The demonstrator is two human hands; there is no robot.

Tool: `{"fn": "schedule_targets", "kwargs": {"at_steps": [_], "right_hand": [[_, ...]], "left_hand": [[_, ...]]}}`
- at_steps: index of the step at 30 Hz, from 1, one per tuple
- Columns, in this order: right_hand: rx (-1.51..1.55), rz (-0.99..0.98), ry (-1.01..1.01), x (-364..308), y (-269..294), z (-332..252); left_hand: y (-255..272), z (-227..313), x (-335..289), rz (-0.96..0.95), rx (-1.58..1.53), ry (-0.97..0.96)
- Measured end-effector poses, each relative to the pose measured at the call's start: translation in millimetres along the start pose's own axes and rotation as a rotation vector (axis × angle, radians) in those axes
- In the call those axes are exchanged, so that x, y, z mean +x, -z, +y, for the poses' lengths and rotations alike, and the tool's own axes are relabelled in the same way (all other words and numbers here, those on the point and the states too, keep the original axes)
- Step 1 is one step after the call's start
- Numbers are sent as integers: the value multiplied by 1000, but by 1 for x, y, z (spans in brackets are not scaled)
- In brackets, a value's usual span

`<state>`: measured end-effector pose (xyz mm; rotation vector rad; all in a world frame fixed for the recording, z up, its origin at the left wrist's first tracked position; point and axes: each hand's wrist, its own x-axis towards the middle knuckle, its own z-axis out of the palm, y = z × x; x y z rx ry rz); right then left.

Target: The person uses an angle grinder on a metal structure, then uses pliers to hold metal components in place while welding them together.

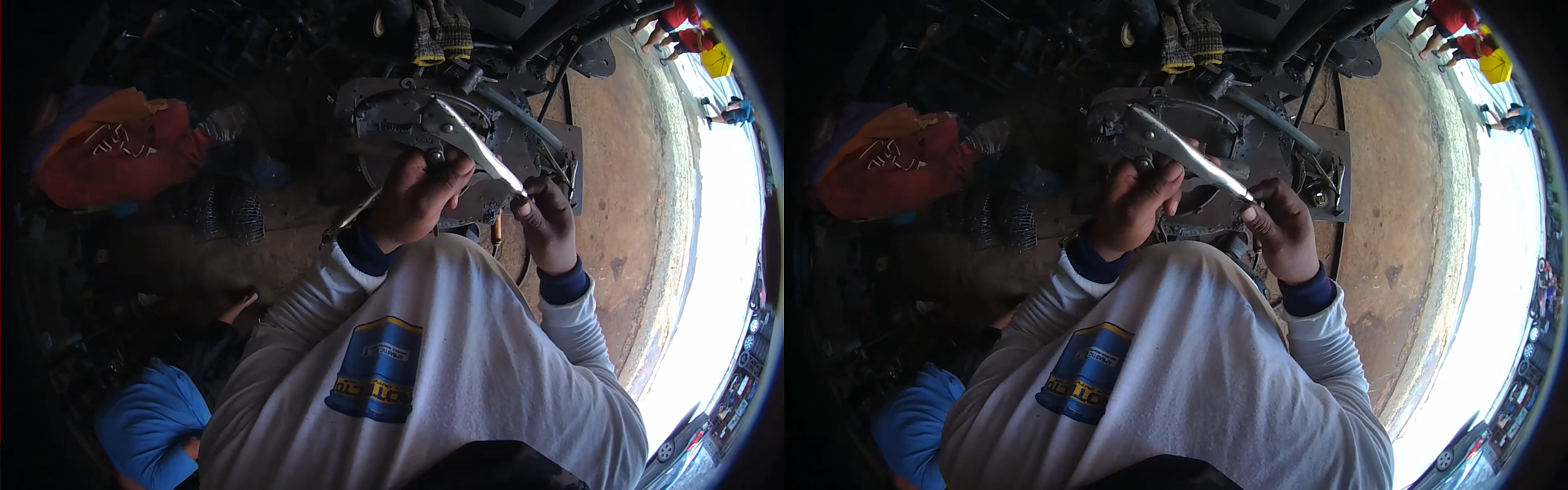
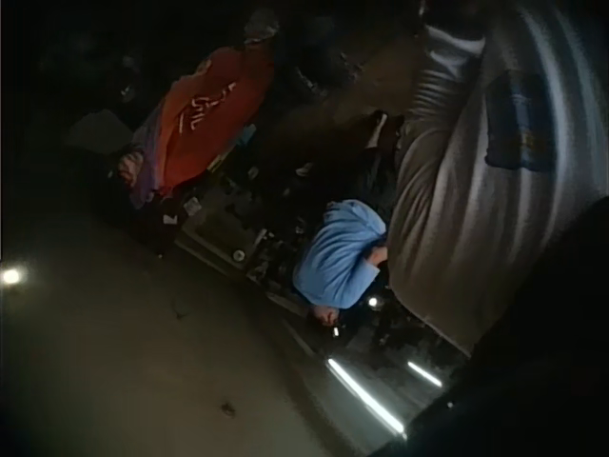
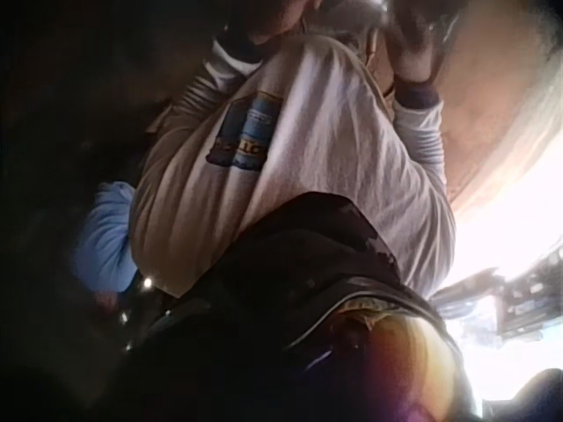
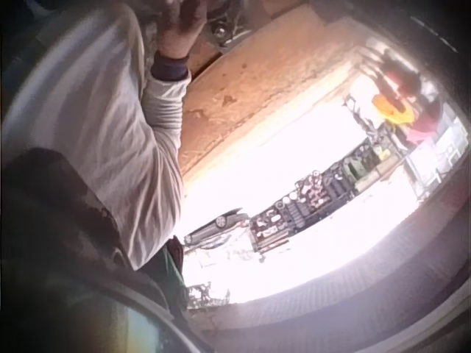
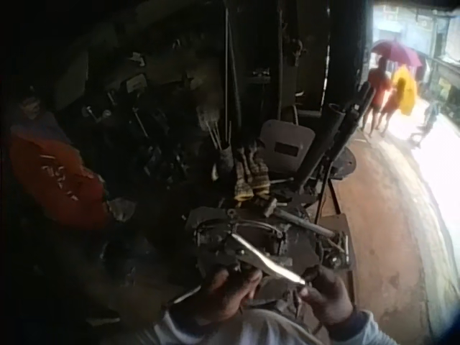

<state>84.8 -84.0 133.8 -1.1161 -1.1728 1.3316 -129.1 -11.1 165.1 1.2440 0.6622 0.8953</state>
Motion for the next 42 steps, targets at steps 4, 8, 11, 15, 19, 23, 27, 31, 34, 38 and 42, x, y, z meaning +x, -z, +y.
{"fn": "schedule_targets", "kwargs": {"at_steps": [4,8,11,15,19,23,27,31,34,38,42], "right_hand": [[92,-57,57,-3,-10,3],[304,-104,-30,-13,-15,12],[300,-26,13,-21,-26,16],[388,27,26,-28,-43,16],[426,26,-28,-36,-56,11],[406,130,-18,-50,-67,17],[282,103,-17,-62,-66,18],[142,72,-84,-80,-67,13],[119,76,-11,-80,-73,7],[94,148,10,-89,-46,32],[89,391,-160,-106,-18,76]], "left_hand": [[3,-2,-7,54,-59,3],[-1,3,-15,-10,-14,-130],[0,5,-24,-50,41,-155],[0,7,-34,-28,151,-395],[3,9,-49,-63,203,-456],[5,5,-54,-90,214,-507],[6,2,-59,-189,252,-469],[0,13,-66,-359,233,-234],[-11,5,-64,-339,424,-342],[-34,-14,-52,-256,653,-402],[-34,-13,-56,-293,877,-199]]}}
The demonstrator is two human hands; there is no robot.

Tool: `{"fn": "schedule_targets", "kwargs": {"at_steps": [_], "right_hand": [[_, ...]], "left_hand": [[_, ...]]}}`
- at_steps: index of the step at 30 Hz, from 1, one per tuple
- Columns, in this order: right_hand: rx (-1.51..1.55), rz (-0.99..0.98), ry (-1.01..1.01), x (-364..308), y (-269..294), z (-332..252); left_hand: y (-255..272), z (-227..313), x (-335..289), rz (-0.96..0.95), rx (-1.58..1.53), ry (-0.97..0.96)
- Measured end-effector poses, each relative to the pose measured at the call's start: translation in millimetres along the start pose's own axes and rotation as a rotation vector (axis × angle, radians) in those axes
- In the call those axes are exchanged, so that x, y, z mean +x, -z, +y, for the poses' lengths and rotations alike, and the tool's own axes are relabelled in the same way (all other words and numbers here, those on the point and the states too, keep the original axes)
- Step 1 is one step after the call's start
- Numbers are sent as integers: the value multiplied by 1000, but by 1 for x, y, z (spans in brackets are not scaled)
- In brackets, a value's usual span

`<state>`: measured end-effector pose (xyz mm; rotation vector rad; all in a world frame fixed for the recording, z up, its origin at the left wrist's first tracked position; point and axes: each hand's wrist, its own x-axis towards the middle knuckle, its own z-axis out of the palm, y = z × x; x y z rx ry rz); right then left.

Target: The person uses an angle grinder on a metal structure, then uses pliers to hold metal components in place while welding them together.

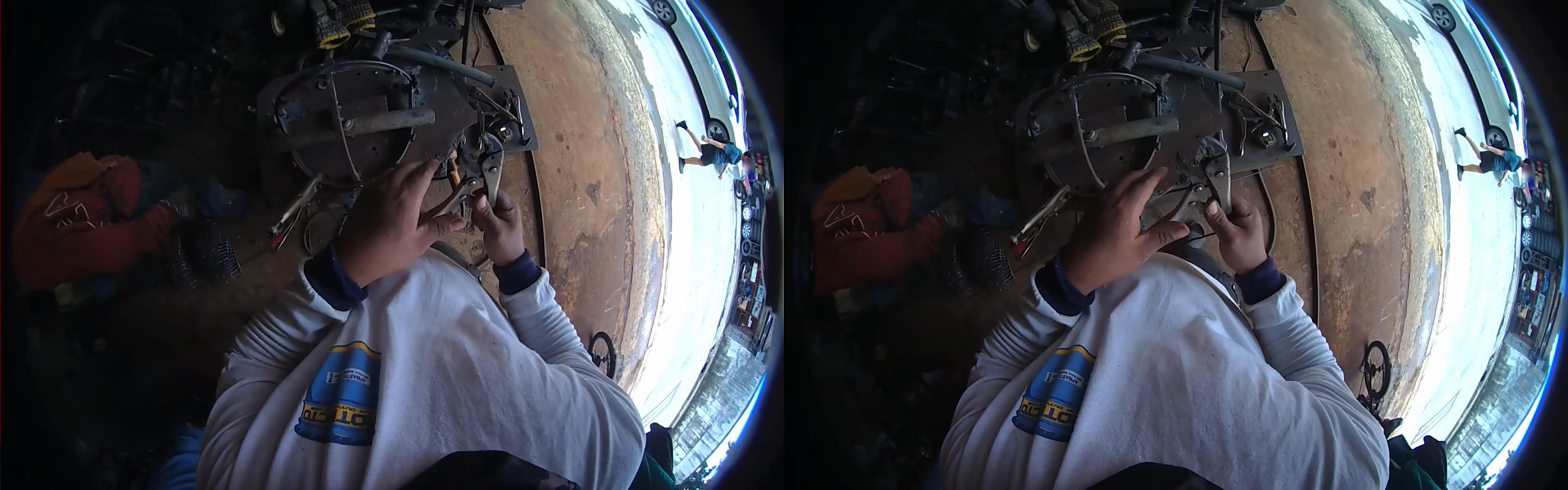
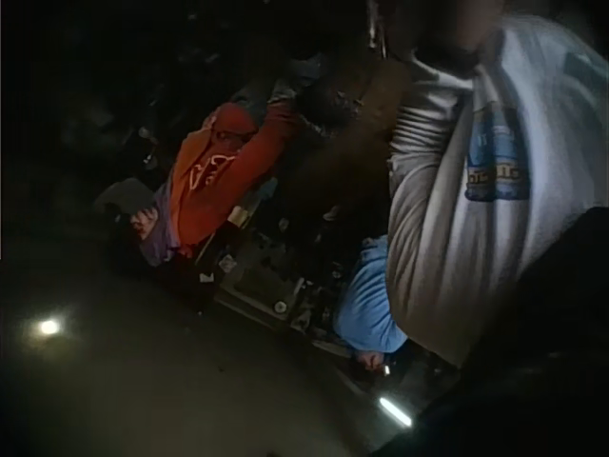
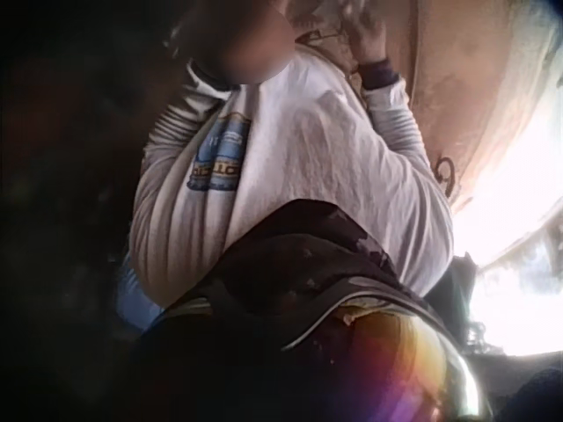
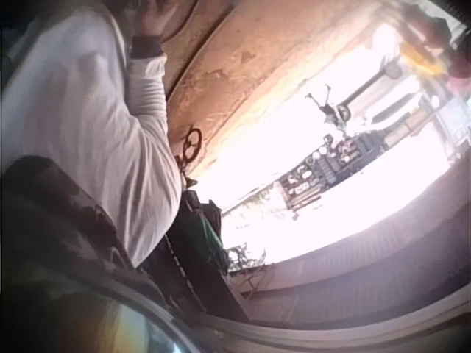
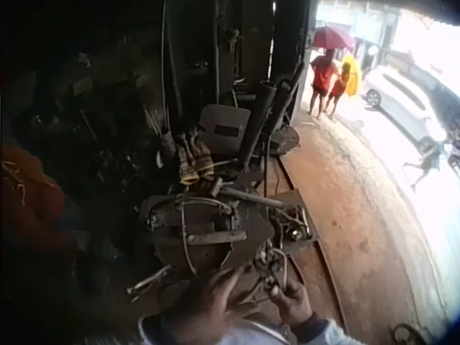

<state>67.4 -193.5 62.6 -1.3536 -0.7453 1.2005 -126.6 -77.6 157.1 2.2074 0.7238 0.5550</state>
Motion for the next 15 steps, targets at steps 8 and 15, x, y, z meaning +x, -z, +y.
{"fn": "schedule_targets", "kwargs": {"at_steps": [8,15], "right_hand": [[180,237,-167,8,54,29],[313,194,-138,23,55,31]], "left_hand": [[-7,-25,7,-122,432,487],[-3,12,-19,-476,-77,399]]}}
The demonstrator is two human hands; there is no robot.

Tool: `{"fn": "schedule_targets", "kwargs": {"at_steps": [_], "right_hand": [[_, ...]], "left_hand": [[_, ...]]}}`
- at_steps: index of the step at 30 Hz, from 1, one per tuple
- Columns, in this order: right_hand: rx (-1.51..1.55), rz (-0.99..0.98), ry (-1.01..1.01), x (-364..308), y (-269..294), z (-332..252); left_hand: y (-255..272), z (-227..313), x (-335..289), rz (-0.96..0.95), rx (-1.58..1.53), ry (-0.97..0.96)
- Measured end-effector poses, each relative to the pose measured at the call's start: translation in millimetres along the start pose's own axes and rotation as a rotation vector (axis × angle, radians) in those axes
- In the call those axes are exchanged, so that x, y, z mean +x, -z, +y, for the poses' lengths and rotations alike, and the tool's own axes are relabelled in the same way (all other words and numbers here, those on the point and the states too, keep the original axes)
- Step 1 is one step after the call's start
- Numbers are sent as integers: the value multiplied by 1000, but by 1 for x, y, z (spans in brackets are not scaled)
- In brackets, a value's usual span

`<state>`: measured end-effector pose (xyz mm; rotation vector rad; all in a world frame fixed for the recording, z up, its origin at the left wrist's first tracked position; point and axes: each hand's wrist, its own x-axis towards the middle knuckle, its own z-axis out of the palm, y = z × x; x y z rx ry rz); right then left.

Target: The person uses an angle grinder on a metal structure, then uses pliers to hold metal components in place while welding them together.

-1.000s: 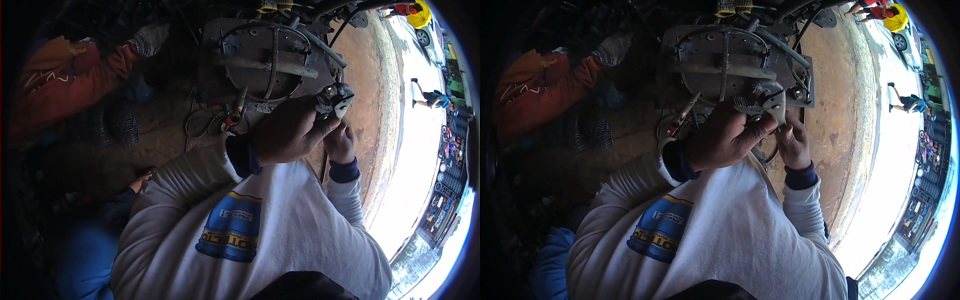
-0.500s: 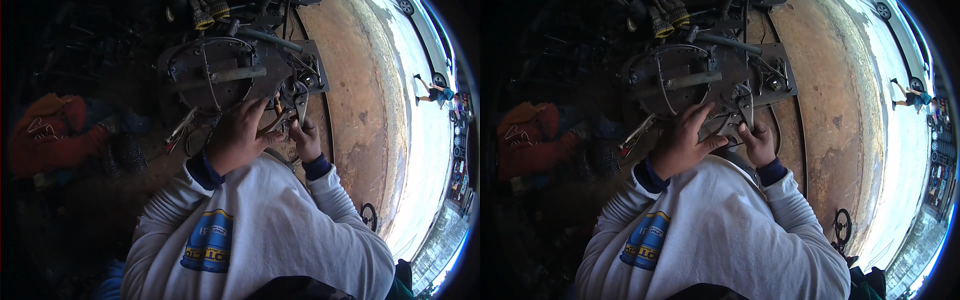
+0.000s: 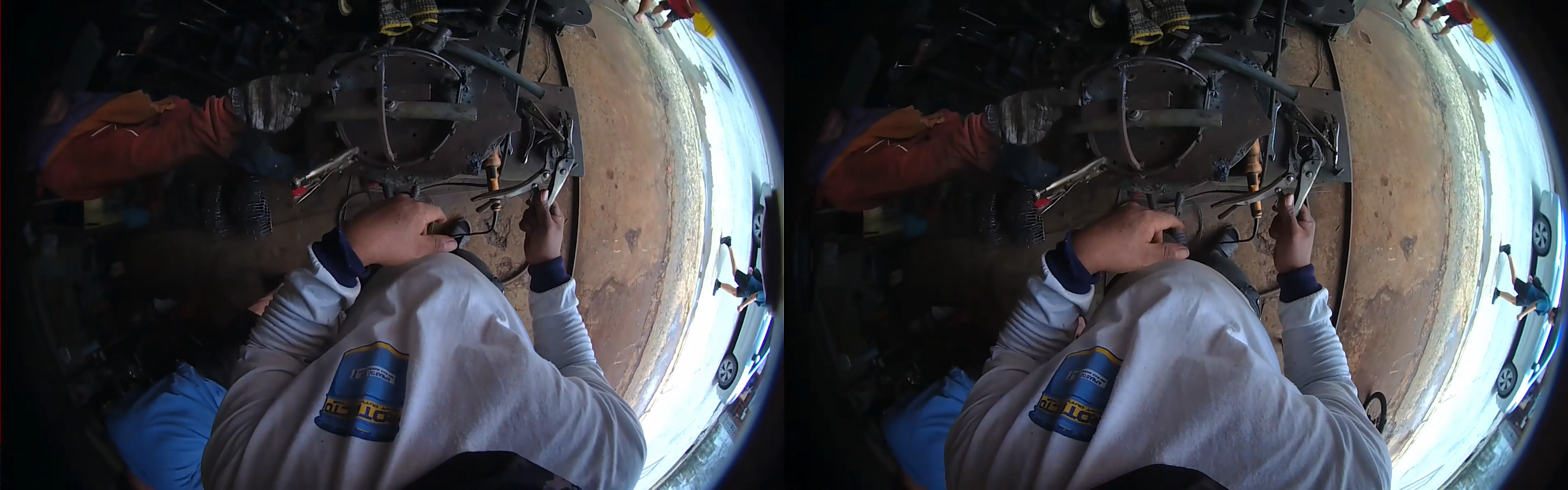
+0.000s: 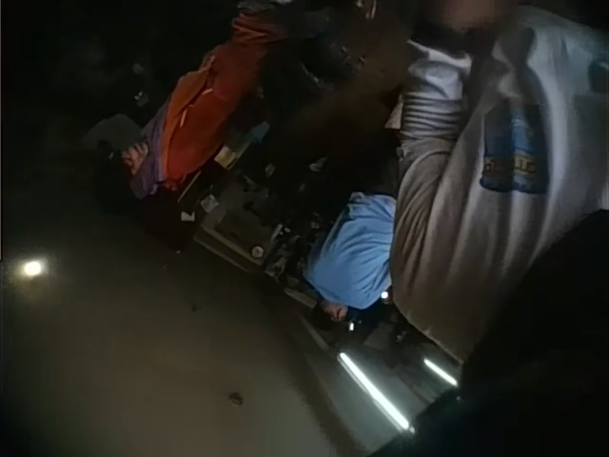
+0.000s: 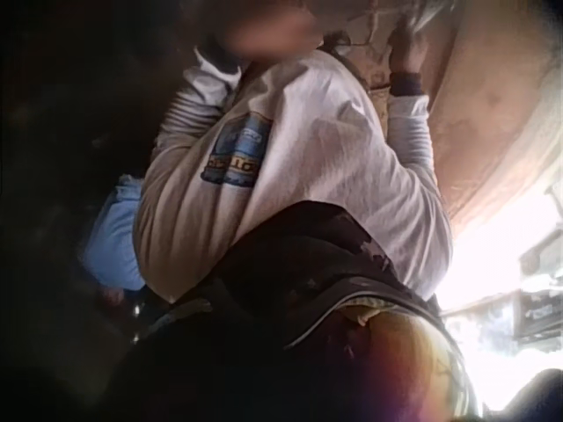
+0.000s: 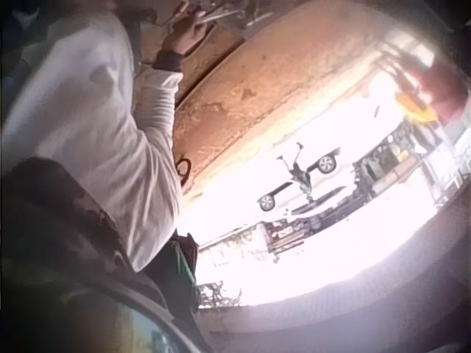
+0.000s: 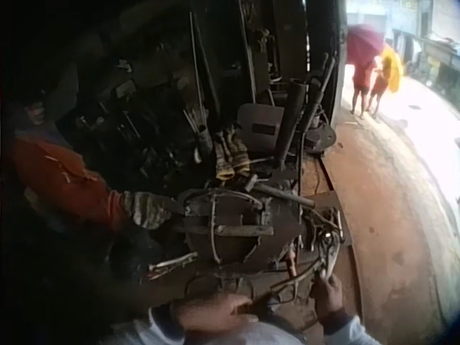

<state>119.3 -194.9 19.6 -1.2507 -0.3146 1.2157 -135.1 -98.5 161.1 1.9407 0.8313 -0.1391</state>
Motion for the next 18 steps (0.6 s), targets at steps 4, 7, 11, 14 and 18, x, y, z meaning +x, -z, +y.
{"fn": "schedule_targets", "kwargs": {"at_steps": [4,7,11,14,18], "right_hand": [[-15,-9,1,-6,2,4],[-59,30,-16,-10,5,9],[-32,18,-53,-13,4,13],[12,-12,-43,-11,-8,14],[75,-76,-52,-11,-42,14]], "left_hand": [[-21,-66,-36,185,162,224],[-33,-117,-75,145,234,437],[-28,-160,-105,204,158,594],[-9,-183,-117,280,120,601],[18,-218,-130,374,55,577]]}}
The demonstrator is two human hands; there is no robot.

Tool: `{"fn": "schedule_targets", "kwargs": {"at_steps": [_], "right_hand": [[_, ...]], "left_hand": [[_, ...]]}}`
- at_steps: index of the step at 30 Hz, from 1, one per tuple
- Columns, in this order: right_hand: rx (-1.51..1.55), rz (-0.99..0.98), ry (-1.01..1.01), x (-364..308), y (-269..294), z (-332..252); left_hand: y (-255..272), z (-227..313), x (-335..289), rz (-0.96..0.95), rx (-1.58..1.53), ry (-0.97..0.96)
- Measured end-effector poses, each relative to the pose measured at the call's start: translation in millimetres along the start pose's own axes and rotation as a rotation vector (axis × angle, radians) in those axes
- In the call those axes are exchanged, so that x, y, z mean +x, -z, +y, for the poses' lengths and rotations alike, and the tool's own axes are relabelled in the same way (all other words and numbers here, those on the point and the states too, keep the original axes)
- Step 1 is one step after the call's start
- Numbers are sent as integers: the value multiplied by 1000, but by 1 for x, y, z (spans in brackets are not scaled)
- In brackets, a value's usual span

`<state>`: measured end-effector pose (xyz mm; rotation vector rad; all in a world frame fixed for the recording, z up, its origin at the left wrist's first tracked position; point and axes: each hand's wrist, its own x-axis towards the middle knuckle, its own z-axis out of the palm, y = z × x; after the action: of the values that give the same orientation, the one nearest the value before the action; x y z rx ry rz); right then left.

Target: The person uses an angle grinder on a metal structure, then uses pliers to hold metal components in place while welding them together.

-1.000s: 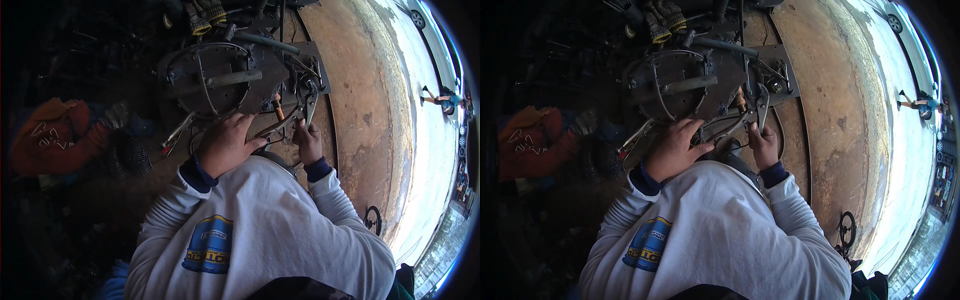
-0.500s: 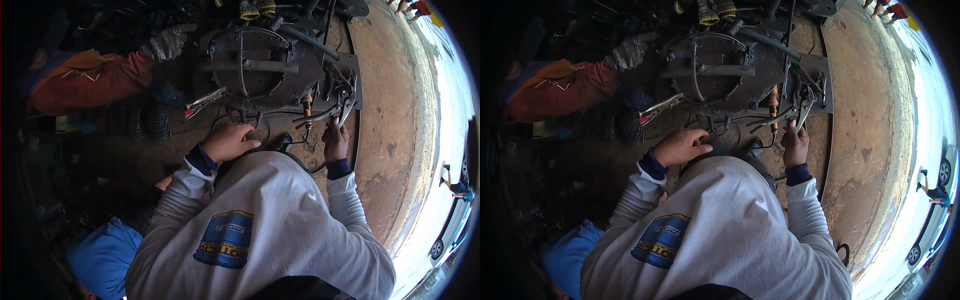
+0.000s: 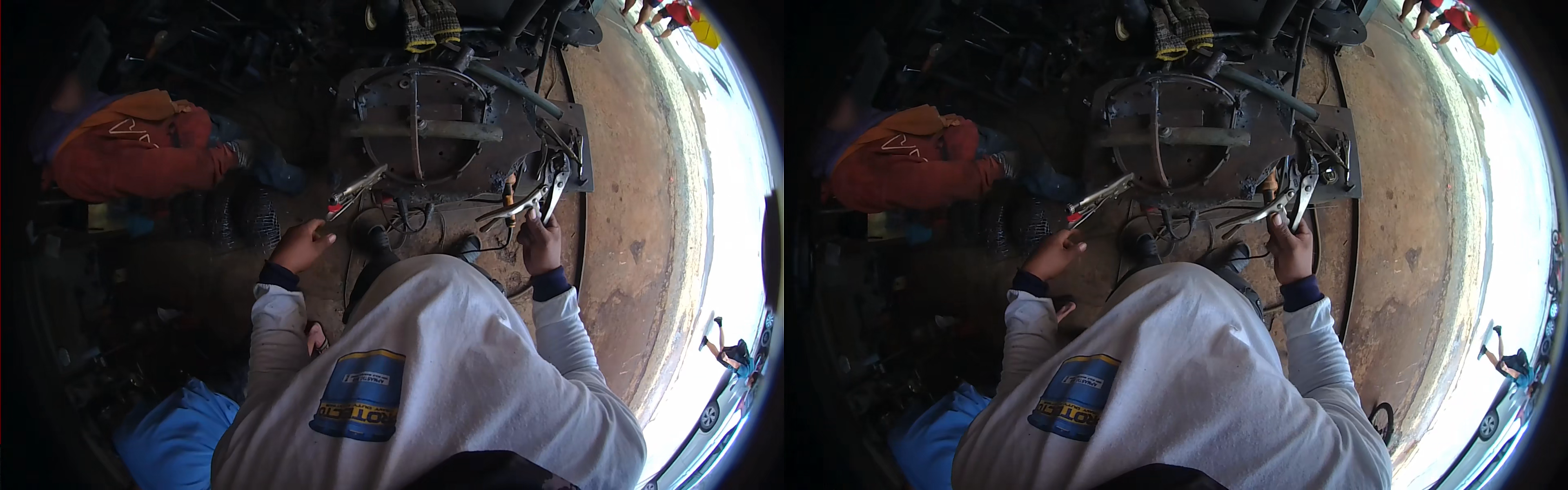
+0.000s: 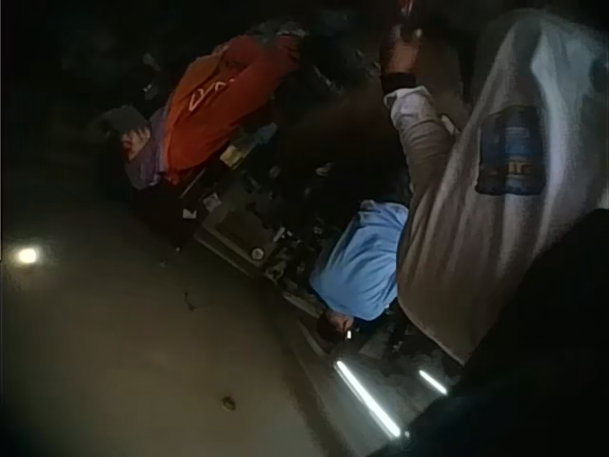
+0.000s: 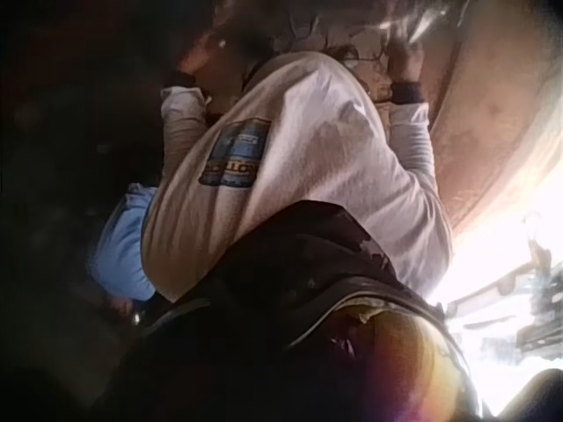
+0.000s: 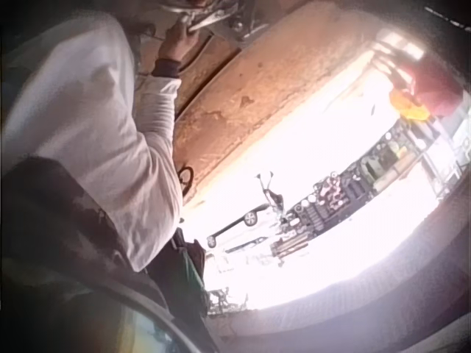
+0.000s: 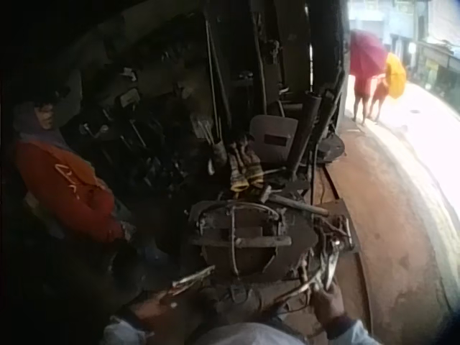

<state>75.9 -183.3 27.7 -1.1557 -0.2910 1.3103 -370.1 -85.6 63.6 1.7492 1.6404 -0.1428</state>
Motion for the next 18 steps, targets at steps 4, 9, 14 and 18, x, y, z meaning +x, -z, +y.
{"fn": "schedule_targets", "kwargs": {"at_steps": [4,9,14,18], "right_hand": [[171,-144,59,4,-29,19],[358,-142,114,-4,-72,46],[491,-41,140,-19,-88,82],[506,65,203,-42,-113,100]], "left_hand": [[17,-42,25,-32,24,-48],[29,-93,64,-131,76,-123],[22,-134,111,-261,93,-223],[5,-172,141,-409,115,-312]]}}
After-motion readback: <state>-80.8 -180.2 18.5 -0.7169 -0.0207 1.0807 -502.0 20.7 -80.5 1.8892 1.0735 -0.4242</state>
